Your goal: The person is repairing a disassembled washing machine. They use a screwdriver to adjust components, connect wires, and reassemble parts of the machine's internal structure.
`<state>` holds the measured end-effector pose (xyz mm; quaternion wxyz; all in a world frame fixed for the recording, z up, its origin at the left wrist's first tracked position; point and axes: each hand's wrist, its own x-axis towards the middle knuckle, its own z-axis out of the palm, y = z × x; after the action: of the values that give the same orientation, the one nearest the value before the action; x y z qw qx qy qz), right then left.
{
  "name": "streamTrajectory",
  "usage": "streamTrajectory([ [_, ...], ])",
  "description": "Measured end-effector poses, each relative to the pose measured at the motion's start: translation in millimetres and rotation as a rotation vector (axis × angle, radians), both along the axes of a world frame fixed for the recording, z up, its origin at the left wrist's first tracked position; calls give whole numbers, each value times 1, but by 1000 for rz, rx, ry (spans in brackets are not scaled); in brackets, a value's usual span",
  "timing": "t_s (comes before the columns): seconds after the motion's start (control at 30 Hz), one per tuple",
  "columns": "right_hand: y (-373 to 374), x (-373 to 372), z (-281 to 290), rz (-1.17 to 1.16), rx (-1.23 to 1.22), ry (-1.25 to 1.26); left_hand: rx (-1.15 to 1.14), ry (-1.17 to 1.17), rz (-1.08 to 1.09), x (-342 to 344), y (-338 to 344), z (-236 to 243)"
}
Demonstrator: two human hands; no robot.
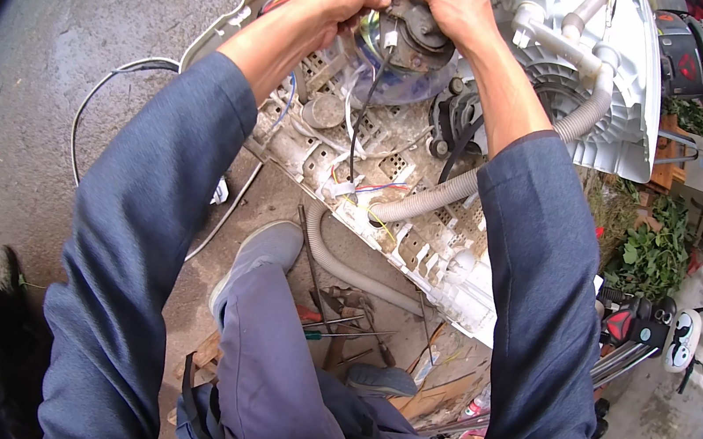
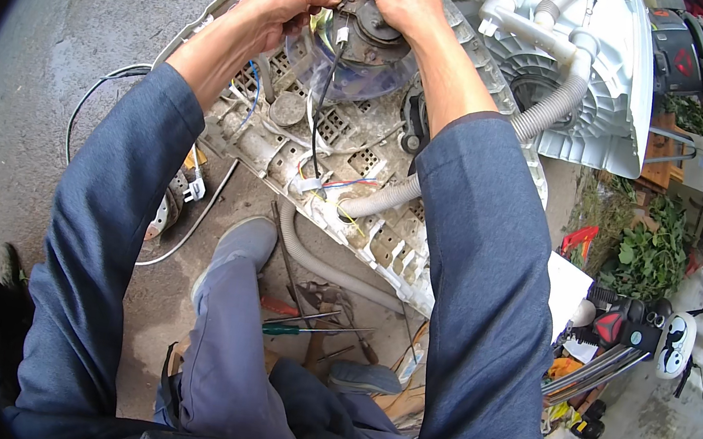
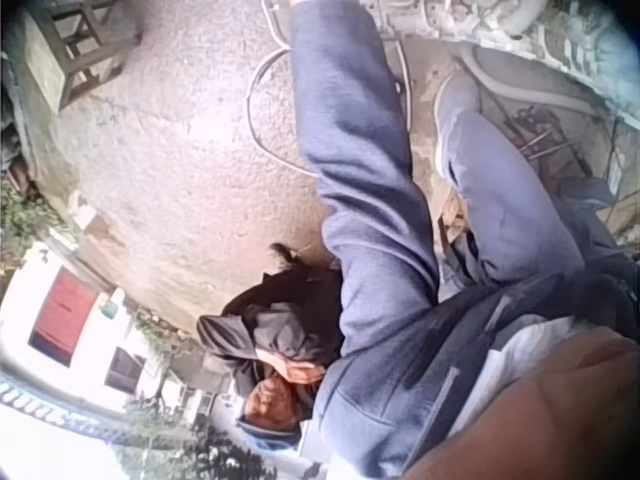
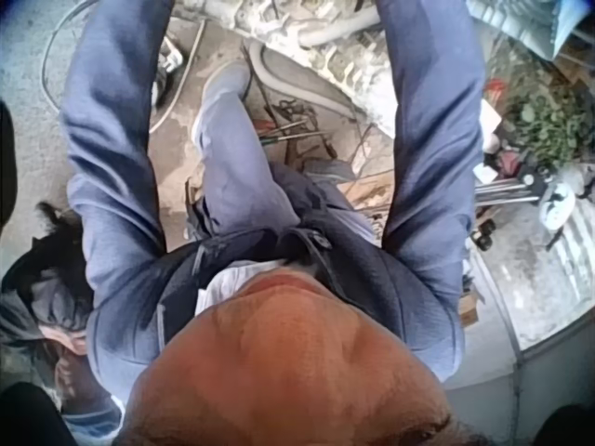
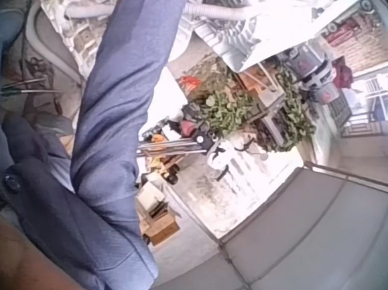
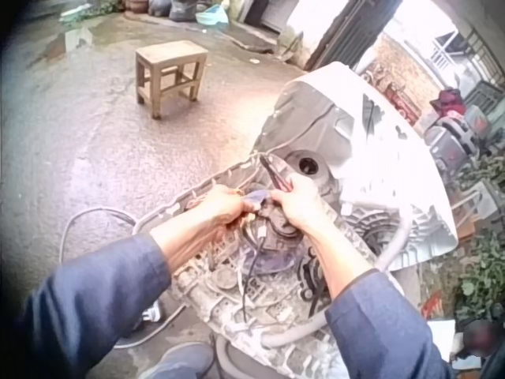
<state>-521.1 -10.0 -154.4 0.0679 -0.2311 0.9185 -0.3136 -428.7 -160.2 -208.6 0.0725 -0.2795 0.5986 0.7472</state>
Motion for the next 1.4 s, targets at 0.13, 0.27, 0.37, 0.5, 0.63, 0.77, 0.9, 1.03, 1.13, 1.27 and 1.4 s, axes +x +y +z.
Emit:
streamTrajectory([
  [0.13, 1, -1, -1, 3, -34, -27, -100, 80, -77, -7, -4, -9],
  [0.27, 0, -2, -3, 32, -81, -84, -277, 203, -147, -7, -9, -9],
  [0.37, 3, -3, -7, 72, -164, -50, -371, 299, -209, -13, -10, -5],
  [0.5, 3, -1, 1, 69, -64, -172, -436, 244, -226, -11, -9, 16],
  [0.63, 1, -2, 9, 122, -35, -262, -380, 299, -225, -12, -9, 8],
  [0.77, -3, -6, 9, 153, -77, -362, -326, 283, -170, -15, -9, -11],
  [0.9, -2, -10, 0, 204, -240, -493, -287, 287, -134, -10, -5, -7],
  [1.03, -3, -19, -2, 184, -115, -394, -205, 308, -112, -4, -4, -4],
  [1.13, -11, -14, 4, 256, -145, -377, -187, 324, -57, 7, -1, -7],
  [1.27, -21, -9, 15, 331, -80, -295, -454, 341, -81, 14, 1, -15],
  [1.4, -22, -13, 15, 101, 91, -296, -468, 364, -92, 14, 10, -24],
])
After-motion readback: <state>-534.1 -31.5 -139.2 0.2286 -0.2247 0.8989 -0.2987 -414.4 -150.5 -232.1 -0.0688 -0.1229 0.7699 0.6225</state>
